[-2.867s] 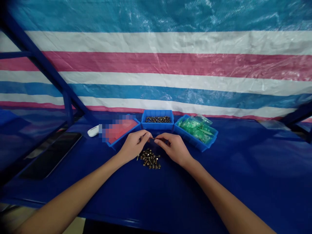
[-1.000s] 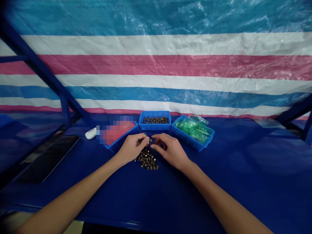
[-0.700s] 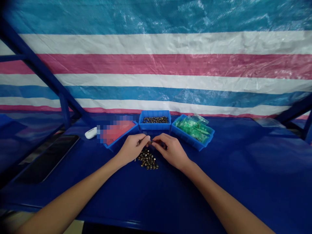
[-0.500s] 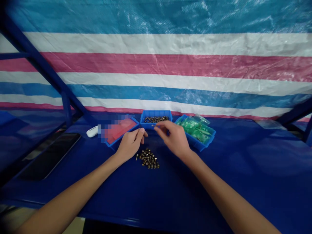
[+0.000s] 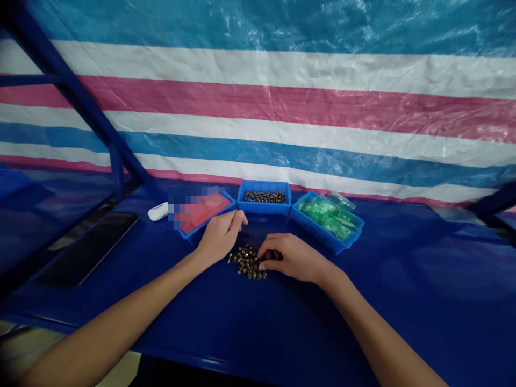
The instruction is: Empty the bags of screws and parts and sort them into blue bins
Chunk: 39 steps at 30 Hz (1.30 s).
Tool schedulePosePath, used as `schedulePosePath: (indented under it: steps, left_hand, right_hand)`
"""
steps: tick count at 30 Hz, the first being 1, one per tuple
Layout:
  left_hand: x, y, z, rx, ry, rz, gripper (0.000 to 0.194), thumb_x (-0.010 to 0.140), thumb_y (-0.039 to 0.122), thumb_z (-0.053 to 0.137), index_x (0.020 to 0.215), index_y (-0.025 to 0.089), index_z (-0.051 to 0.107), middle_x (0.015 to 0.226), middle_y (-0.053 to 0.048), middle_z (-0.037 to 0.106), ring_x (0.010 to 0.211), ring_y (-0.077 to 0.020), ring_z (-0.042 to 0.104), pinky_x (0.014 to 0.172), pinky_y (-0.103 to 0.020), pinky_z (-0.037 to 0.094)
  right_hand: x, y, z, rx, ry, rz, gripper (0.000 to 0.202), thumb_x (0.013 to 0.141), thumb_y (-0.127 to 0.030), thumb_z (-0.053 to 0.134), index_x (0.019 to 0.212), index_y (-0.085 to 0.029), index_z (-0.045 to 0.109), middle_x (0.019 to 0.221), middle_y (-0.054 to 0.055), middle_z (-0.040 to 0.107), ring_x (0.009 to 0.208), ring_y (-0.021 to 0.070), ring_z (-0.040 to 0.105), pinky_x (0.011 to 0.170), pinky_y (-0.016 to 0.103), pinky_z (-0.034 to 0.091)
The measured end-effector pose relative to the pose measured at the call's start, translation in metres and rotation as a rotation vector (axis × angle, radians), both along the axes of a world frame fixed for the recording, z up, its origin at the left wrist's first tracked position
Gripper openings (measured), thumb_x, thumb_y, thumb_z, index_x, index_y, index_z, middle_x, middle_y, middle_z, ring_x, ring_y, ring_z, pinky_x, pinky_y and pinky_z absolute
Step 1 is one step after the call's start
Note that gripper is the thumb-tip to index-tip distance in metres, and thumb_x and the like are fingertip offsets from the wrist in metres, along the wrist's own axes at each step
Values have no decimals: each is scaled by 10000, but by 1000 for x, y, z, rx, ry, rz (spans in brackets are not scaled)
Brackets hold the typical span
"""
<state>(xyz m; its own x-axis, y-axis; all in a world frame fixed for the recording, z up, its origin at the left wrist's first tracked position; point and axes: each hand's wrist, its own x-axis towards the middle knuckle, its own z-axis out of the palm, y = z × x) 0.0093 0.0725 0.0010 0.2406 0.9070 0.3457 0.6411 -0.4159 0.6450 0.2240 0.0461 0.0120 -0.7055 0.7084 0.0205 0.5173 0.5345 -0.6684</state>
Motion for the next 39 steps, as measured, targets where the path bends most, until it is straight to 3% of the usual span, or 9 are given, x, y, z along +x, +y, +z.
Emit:
schedulePosePath:
  steps: [5, 10, 14, 23, 31, 39]
  left_hand:
    - [1, 0, -1, -15, 5, -27, 419, 1010, 347, 306, 827, 167, 638, 745, -24, 654, 678, -147, 607, 643, -259, 412]
    - [4, -3, 3, -13, -7, -139, 312, 976, 330, 414, 826, 167, 636, 729, -4, 620, 597, -115, 527, 590, -246, 383]
    - [7, -7, 6, -47, -71, -294, 244, 948, 327, 482, 895, 169, 660, 812, -6, 606, 594, -91, 499, 579, -233, 381]
    - [5, -3, 3, -128, -167, -364, 136, 890, 290, 591, 922, 182, 668, 838, -9, 602, 699, -115, 546, 634, -236, 418]
    - [7, -2, 2, -82, -174, -253, 181, 925, 274, 513, 876, 167, 651, 823, -13, 627, 666, -112, 533, 599, -235, 398]
    - [6, -3, 2, -152, -132, -278, 289, 959, 317, 434, 800, 164, 621, 775, -11, 628, 690, -131, 551, 620, -245, 400]
  right_hand:
    - [0, 4, -3, 1, 45, -33, 116, 894, -277, 602, 931, -204, 683, 839, 13, 648, 685, 123, 582, 636, 249, 447]
    - [3, 8, -8, -27, 230, -314, 136, 857, -331, 641, 917, -210, 653, 793, -7, 652, 661, 128, 571, 601, 254, 438]
    - [0, 9, -12, -85, 459, -419, 197, 821, -379, 684, 899, -206, 632, 846, 5, 654, 718, 140, 589, 673, 276, 466]
    - [-10, 7, -16, -188, 630, -417, 188, 799, -344, 708, 869, -193, 620, 821, -4, 626, 734, 124, 580, 697, 266, 470]
    - [-8, 8, -20, -160, 559, -440, 308, 815, -395, 685, 1048, -229, 573, 808, -4, 623, 685, 137, 569, 616, 270, 451]
    - [-11, 5, -20, -75, 447, -439, 320, 855, -410, 636, 1129, -253, 584, 840, 6, 660, 686, 152, 591, 597, 280, 453]
